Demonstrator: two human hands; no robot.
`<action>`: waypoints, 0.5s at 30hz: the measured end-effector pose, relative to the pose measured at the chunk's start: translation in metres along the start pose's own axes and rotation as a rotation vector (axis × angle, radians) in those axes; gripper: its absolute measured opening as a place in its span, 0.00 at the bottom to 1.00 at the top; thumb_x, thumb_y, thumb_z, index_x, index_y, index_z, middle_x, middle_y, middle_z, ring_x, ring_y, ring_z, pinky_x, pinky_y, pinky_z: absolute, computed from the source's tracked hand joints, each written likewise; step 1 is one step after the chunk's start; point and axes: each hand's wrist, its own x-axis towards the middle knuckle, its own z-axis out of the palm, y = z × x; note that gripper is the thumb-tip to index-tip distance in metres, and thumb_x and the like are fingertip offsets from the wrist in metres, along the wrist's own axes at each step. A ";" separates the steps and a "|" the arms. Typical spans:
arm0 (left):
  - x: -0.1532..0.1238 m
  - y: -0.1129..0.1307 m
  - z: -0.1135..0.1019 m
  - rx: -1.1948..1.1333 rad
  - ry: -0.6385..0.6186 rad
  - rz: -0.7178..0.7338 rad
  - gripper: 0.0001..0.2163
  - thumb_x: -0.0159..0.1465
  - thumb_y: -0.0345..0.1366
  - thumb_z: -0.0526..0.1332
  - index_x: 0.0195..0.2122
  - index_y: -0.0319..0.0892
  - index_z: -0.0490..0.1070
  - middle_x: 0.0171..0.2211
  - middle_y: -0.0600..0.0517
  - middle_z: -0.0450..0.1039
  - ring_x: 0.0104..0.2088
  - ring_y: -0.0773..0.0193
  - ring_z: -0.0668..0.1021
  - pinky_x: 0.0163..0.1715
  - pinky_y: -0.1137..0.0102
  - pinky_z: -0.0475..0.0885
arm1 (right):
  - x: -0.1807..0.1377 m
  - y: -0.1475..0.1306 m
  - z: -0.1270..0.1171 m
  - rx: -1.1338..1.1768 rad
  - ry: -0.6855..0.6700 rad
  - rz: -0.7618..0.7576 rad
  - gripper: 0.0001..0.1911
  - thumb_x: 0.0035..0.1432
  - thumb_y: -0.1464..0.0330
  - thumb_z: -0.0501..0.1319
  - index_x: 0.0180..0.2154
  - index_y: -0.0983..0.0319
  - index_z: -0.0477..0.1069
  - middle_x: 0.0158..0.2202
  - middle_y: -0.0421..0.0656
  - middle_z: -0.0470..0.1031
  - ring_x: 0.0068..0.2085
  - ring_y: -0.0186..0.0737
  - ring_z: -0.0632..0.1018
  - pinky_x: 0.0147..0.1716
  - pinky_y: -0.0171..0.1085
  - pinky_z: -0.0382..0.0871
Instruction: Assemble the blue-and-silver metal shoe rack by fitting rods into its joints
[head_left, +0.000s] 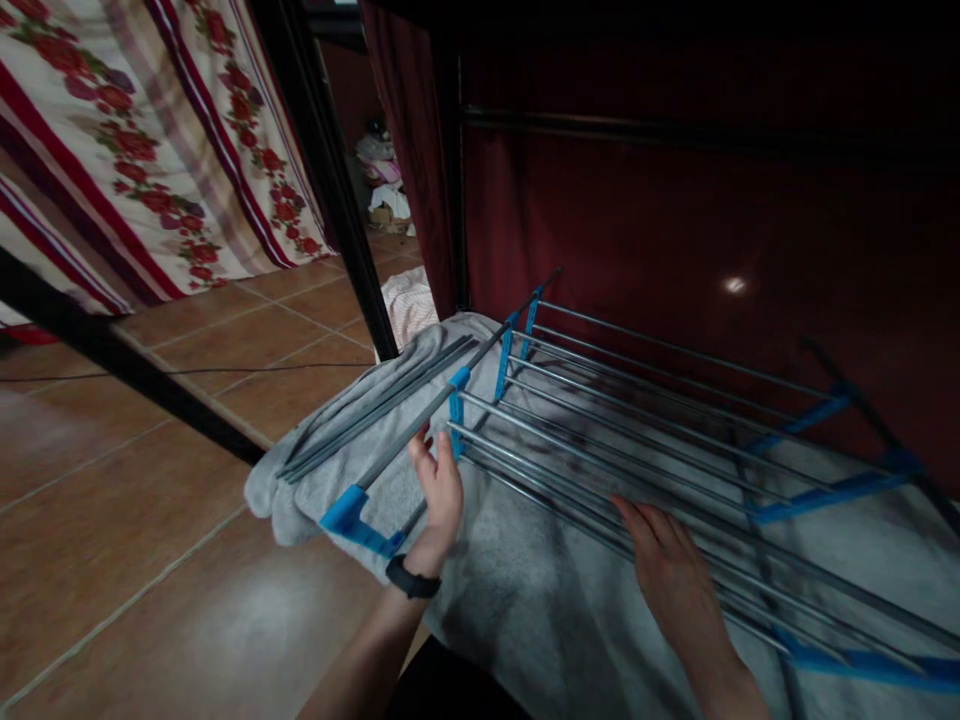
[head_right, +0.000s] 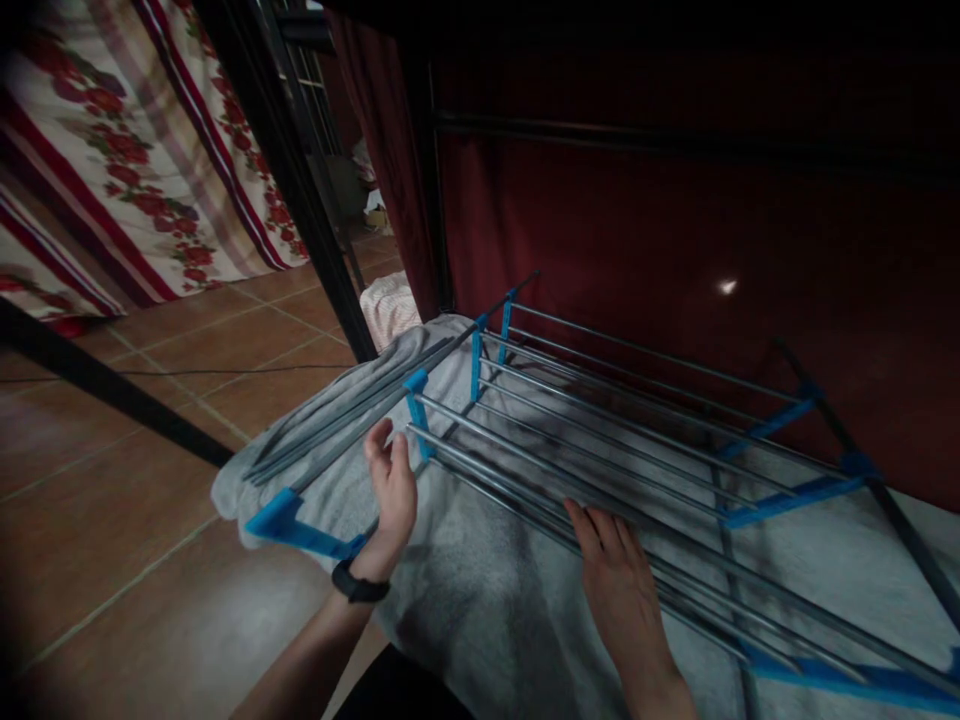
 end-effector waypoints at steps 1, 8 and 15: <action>0.011 -0.001 0.007 -0.057 -0.010 -0.071 0.22 0.73 0.59 0.63 0.54 0.47 0.77 0.56 0.43 0.80 0.59 0.50 0.80 0.66 0.54 0.72 | 0.000 0.000 -0.001 -0.003 -0.004 -0.004 0.34 0.65 0.83 0.56 0.69 0.58 0.66 0.49 0.47 0.82 0.48 0.49 0.83 0.53 0.48 0.79; 0.054 -0.004 0.041 -0.201 -0.084 -0.295 0.26 0.72 0.62 0.60 0.32 0.44 0.79 0.30 0.48 0.80 0.36 0.54 0.83 0.48 0.61 0.80 | 0.001 -0.001 -0.004 0.001 -0.016 -0.005 0.35 0.65 0.83 0.56 0.69 0.58 0.65 0.48 0.47 0.81 0.47 0.49 0.83 0.53 0.48 0.80; 0.059 -0.002 0.053 -0.393 -0.089 -0.542 0.28 0.70 0.65 0.63 0.24 0.47 0.68 0.19 0.55 0.67 0.19 0.66 0.72 0.21 0.72 0.69 | -0.002 0.004 -0.003 0.013 -0.038 0.021 0.35 0.67 0.81 0.55 0.72 0.56 0.63 0.51 0.48 0.82 0.49 0.50 0.83 0.55 0.50 0.79</action>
